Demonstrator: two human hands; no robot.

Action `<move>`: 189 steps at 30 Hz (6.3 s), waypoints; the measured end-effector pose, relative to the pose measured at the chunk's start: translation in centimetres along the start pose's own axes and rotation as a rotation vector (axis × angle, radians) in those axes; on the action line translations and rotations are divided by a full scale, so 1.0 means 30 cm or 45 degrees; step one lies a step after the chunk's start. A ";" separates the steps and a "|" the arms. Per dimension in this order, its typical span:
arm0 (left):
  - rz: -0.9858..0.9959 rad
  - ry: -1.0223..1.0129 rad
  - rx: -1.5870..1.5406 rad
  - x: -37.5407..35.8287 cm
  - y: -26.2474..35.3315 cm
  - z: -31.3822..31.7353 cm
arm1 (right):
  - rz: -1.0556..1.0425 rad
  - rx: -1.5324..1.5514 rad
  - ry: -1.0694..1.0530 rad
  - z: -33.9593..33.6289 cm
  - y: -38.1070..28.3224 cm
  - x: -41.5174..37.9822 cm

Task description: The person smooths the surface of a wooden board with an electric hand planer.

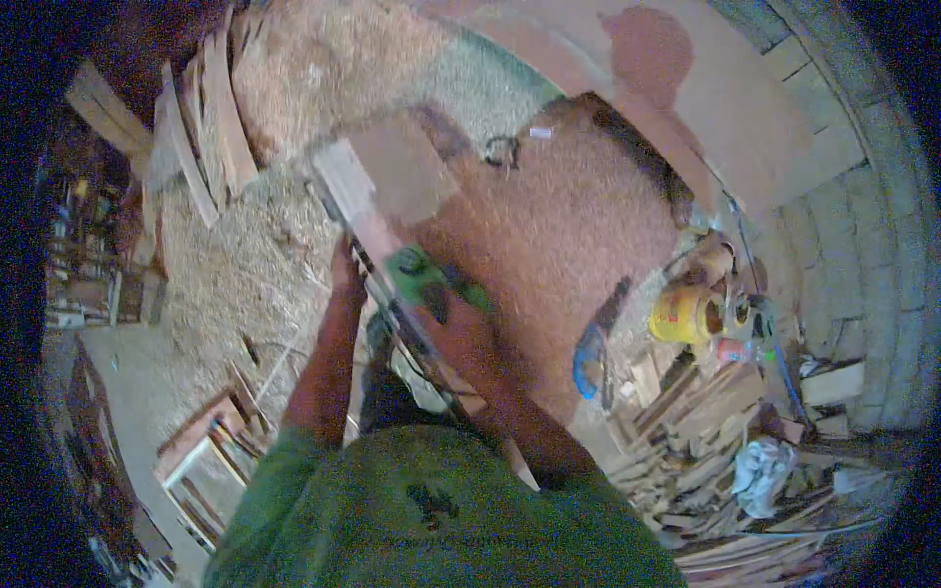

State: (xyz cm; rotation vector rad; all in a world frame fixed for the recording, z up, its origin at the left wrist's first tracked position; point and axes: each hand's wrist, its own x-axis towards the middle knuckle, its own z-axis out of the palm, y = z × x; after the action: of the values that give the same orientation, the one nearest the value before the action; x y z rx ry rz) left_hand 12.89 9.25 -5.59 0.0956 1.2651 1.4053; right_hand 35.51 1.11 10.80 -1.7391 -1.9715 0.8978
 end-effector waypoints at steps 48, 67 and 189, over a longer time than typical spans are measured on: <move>0.530 0.152 0.277 0.025 -0.143 0.091 | -0.366 0.035 0.268 0.302 -0.543 1.153; 0.615 0.747 1.030 -0.101 -0.117 0.224 | 0.347 -0.231 0.058 -0.514 0.640 -0.611; 0.446 0.870 1.148 -0.129 -0.029 0.291 | -0.424 -0.089 0.300 0.043 -0.212 1.367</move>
State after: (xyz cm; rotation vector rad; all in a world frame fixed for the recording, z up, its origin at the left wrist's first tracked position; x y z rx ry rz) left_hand 20.65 11.41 -0.39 0.4991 2.4888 1.0632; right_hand 22.70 40.54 8.39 -1.4153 -2.0671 0.4932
